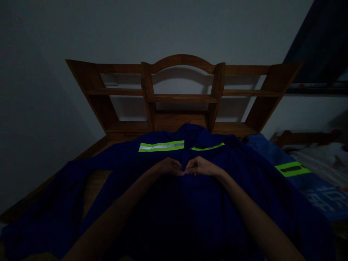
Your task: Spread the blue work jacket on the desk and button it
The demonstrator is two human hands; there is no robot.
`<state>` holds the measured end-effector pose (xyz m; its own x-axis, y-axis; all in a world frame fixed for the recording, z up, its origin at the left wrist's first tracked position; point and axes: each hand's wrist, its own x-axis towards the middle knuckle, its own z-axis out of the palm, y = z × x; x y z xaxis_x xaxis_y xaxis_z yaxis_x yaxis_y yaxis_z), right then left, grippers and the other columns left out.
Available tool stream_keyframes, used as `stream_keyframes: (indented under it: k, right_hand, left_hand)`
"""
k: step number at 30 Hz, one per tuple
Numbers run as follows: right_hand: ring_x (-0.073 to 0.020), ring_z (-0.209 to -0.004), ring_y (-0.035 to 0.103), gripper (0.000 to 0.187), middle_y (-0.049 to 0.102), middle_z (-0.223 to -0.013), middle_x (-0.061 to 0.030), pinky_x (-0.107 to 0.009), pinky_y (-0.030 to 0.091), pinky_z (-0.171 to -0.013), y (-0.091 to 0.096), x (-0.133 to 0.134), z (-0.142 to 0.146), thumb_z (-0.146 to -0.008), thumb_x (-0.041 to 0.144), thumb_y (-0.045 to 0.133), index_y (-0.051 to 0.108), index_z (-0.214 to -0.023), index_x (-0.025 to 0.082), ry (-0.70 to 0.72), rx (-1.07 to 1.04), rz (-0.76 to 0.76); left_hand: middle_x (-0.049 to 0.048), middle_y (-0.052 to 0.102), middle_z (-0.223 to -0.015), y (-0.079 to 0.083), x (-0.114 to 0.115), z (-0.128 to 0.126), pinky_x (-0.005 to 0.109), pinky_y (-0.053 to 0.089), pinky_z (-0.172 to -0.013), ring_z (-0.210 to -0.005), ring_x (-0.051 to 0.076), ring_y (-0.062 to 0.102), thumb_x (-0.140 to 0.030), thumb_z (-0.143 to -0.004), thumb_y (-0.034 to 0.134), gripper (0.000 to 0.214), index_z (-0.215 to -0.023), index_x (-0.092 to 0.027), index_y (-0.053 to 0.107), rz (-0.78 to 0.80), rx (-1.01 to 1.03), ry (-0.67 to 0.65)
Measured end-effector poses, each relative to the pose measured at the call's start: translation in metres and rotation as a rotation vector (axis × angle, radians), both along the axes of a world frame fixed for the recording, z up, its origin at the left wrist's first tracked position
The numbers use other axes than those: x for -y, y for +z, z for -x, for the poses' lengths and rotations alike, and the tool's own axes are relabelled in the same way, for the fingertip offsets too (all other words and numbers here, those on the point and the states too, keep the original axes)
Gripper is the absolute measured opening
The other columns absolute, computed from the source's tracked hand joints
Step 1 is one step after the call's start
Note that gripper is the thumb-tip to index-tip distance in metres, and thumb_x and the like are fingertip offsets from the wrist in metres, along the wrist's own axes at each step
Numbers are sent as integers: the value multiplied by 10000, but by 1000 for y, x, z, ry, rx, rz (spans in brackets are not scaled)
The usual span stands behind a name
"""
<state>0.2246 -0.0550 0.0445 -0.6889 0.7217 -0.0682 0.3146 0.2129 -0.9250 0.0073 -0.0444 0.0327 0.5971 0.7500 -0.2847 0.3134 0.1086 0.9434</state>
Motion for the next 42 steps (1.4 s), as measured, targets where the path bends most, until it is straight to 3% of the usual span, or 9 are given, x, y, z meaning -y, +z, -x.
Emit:
stream_keyframes:
  k: [5, 15, 23, 31, 42]
  right_hand:
    - [-66, -473, 474, 352, 558, -555, 17, -178, 364, -461, -5, -3, -3, -705, 446, 673, 682, -802, 108, 0, 50, 24]
    - [-72, -500, 505, 344, 599, -628, 5, -172, 376, -445, -14, -2, -1, -632, 401, 741, 684, -812, 114, -12, 36, 24]
    - [-68, -489, 501, 357, 602, -633, -3, -164, 374, -421, -18, -2, 1, -663, 435, 717, 684, -813, 113, -39, 9, -13]
    - [-68, -470, 493, 312, 584, -604, 7, -155, 378, -392, -21, -2, 2, -687, 414, 693, 676, -798, 123, -80, 8, -38]
    - [-62, -438, 478, 289, 568, -587, 10, -154, 371, -377, -16, 0, 7, -705, 394, 672, 655, -789, 118, -99, -11, -74]
  left_hand:
    - [-12, 610, -654, -1, -2, -2, 215, 398, -577, -608, 117, 563, -346, -472, 823, 379, -675, -133, 585, 5, 15, 32]
    - [3, 647, -684, -13, -11, 2, 227, 412, -590, -643, 142, 594, -365, -487, 811, 362, -709, -139, 634, -199, -21, 29]
    - [14, 662, -711, -17, -15, 6, 236, 444, -621, -653, 141, 609, -330, -506, 810, 365, -756, -136, 629, -135, 28, 40]
    - [-3, 645, -687, -19, -13, 5, 219, 416, -588, -634, 128, 589, -344, -551, 778, 321, -744, -138, 626, -232, -17, 32]
    - [15, 661, -705, -13, -9, 4, 232, 438, -614, -669, 155, 617, -318, -484, 816, 370, -745, -129, 636, -207, -18, 44]
